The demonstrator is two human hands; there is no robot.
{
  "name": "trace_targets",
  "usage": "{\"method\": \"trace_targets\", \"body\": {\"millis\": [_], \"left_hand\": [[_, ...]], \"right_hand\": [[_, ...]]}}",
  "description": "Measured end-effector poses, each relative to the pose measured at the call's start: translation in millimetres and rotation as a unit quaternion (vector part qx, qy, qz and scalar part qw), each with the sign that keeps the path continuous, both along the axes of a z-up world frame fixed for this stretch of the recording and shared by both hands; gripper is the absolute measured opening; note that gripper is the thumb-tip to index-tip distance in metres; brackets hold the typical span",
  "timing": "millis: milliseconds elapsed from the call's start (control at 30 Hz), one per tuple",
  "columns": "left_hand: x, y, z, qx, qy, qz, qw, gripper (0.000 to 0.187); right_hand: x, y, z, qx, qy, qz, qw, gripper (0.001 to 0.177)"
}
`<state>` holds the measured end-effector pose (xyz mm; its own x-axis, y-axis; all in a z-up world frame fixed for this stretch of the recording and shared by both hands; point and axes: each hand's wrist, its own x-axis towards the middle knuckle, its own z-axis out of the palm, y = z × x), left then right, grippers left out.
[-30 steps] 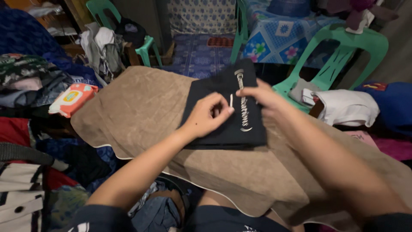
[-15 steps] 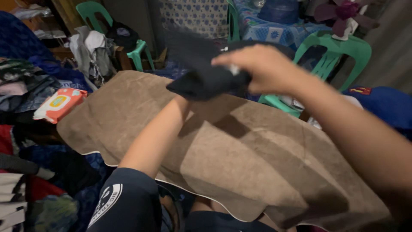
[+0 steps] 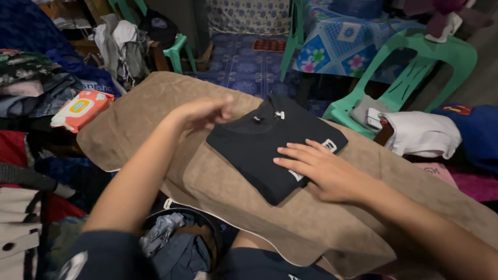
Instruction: The person folds a black t-shirt on a brown towel-covered surface. They smooth the shirt, fold the sides inward, fold the bottom up, and then fold the shirt in half. The folded shirt is placed on a nearby surface with other folded clothes.
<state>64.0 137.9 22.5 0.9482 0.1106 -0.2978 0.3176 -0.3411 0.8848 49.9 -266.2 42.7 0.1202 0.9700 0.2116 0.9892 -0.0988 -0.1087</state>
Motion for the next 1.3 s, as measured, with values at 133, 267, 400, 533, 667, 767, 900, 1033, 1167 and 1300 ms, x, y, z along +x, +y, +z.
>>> {"method": "trace_targets", "body": {"millis": [133, 267, 400, 533, 667, 767, 900, 1033, 1167, 1300], "left_hand": [[-38.1, -13.7, -0.8, 0.247, -0.098, -0.021, 0.964, 0.078], [-53.4, -23.9, -7.3, 0.274, -0.107, -0.029, 0.955, 0.064], [-52.9, -22.1, -12.6, 0.169, -0.172, 0.001, 0.971, 0.051], [-47.9, -14.6, -25.7, 0.212, -0.133, 0.009, 0.968, 0.059], [-39.4, -5.6, -30.1, 0.258, -0.115, 0.006, 0.959, 0.055], [-30.3, -5.4, -17.9, 0.266, -0.170, -0.022, 0.949, 0.053], [-17.1, -39.5, -4.8, 0.354, -0.353, -0.025, 0.866, 0.062], [0.0, -110.6, -8.8, 0.308, -0.463, -0.050, 0.830, 0.059], [-5.6, -145.4, -16.3, 0.401, -0.362, -0.123, 0.833, 0.076], [-14.8, -140.2, -13.1, 0.516, -0.289, -0.073, 0.803, 0.079]], "right_hand": [[-12.9, -3.7, 6.9, -0.050, 0.026, 0.003, 0.998, 0.091], [-24.5, 5.7, -4.1, 0.014, -0.007, 0.015, 1.000, 0.076], [-34.6, 16.3, -18.8, 0.035, -0.057, 0.007, 0.998, 0.078], [-42.0, 17.5, -29.8, 0.072, -0.097, 0.013, 0.993, 0.081], [-31.2, 12.7, -26.4, 0.061, -0.017, 0.037, 0.997, 0.078], [-3.1, 10.1, -14.2, 0.112, 0.163, -0.005, 0.980, 0.066], [44.7, 10.5, -7.2, 0.266, 0.199, -0.227, 0.915, 0.046], [71.6, 15.4, -29.3, 0.188, 0.089, -0.276, 0.938, 0.048], [82.7, 11.5, -57.5, 0.134, 0.122, -0.314, 0.932, 0.052], [116.7, 7.2, -64.8, 0.146, 0.126, -0.262, 0.946, 0.061]]}}
